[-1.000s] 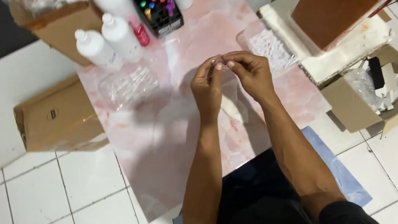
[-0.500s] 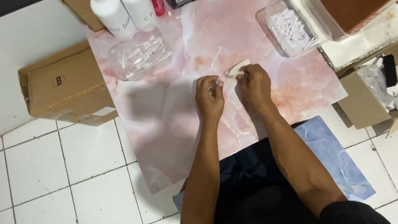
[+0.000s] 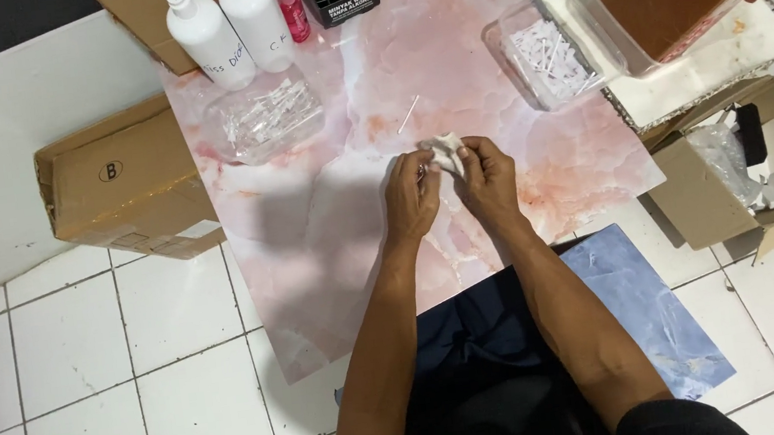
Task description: Assembling perfume tester sticks by cleaning them with a cloth and inserting them into plastic caps.
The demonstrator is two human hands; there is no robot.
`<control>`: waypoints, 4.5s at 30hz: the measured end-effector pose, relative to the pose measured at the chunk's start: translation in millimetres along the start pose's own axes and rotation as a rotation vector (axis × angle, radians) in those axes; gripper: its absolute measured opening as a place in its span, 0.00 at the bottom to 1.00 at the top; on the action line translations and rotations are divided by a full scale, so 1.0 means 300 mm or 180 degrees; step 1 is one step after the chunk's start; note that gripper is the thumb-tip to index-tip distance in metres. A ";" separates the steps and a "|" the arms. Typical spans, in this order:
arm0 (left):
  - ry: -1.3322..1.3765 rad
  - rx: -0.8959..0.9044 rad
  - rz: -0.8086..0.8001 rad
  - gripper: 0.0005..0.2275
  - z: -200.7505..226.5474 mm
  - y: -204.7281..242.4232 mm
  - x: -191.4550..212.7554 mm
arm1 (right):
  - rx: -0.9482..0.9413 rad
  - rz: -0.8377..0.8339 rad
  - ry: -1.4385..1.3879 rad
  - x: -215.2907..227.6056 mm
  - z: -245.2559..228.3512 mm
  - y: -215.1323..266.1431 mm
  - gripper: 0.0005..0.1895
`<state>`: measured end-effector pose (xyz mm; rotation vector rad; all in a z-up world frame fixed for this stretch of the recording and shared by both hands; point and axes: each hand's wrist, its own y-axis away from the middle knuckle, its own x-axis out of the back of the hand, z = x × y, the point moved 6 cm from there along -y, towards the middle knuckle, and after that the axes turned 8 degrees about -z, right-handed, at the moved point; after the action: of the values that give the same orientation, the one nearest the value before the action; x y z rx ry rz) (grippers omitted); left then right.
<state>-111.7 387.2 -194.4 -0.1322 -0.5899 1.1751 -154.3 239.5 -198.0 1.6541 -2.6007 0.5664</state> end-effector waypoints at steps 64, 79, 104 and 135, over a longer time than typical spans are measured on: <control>0.1269 0.0620 0.0282 0.12 -0.207 0.033 0.043 | -0.0569 -0.0742 -0.1066 -0.135 0.070 -0.028 0.10; 0.2222 0.1228 0.0445 0.08 -0.177 0.020 0.034 | -0.0099 -0.0610 -0.0522 -0.141 -0.023 -0.047 0.06; 0.2068 0.0884 0.0275 0.11 -0.189 0.035 0.004 | -0.0054 -0.0652 -0.0702 -0.115 -0.023 -0.028 0.02; 0.1666 0.1102 0.0251 0.13 -0.144 0.040 0.030 | -0.0189 -0.0512 -0.0452 -0.126 -0.044 -0.018 0.13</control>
<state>-97.8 408.8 -232.4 -0.1604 0.0815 1.2395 -135.2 274.5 -191.4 1.9277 -2.5152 0.3746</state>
